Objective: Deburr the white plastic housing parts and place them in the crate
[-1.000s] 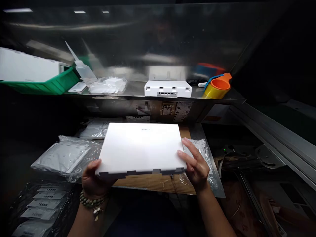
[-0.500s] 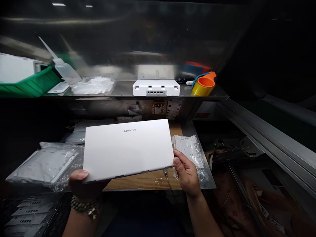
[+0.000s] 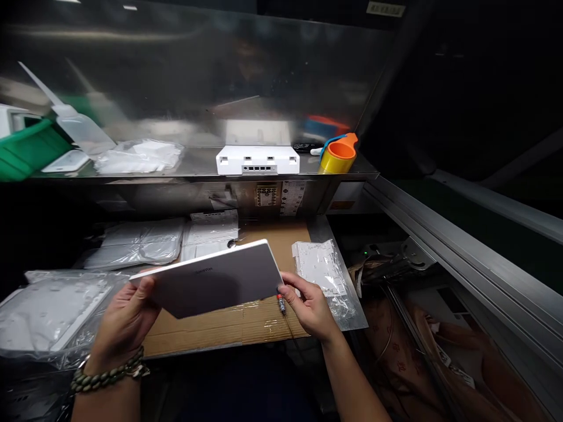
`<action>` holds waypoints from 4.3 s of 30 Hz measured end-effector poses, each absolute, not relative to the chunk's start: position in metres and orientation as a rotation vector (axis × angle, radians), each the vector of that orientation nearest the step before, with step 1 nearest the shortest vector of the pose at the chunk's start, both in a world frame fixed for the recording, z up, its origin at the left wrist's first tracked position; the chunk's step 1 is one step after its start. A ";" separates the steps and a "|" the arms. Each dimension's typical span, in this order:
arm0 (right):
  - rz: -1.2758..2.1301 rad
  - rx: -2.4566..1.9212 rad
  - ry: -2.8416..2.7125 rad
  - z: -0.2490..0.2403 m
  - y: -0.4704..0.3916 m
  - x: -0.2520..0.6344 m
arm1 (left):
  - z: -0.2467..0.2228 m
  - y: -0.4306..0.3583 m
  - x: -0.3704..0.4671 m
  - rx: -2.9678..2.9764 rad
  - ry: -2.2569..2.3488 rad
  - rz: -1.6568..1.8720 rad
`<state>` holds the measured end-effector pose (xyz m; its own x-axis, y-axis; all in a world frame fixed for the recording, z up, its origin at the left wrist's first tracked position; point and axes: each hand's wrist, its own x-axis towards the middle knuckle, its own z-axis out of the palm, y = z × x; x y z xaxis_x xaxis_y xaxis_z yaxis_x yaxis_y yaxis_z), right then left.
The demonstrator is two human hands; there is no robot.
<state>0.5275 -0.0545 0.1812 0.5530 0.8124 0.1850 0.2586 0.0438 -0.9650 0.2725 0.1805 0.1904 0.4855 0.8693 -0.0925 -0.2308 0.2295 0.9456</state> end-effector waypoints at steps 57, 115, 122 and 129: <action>0.217 -2.368 -1.515 0.033 0.187 0.532 | 0.179 0.170 0.182 -0.215 0.710 1.059; 0.240 -1.251 -1.572 0.214 0.075 0.380 | 0.243 0.164 0.268 0.257 0.613 1.184; 0.141 -1.353 -1.590 0.209 0.079 0.393 | 0.237 0.164 0.261 0.245 0.660 1.182; 0.149 -1.267 -1.637 0.208 0.075 0.372 | 0.233 0.161 0.257 0.245 0.645 1.188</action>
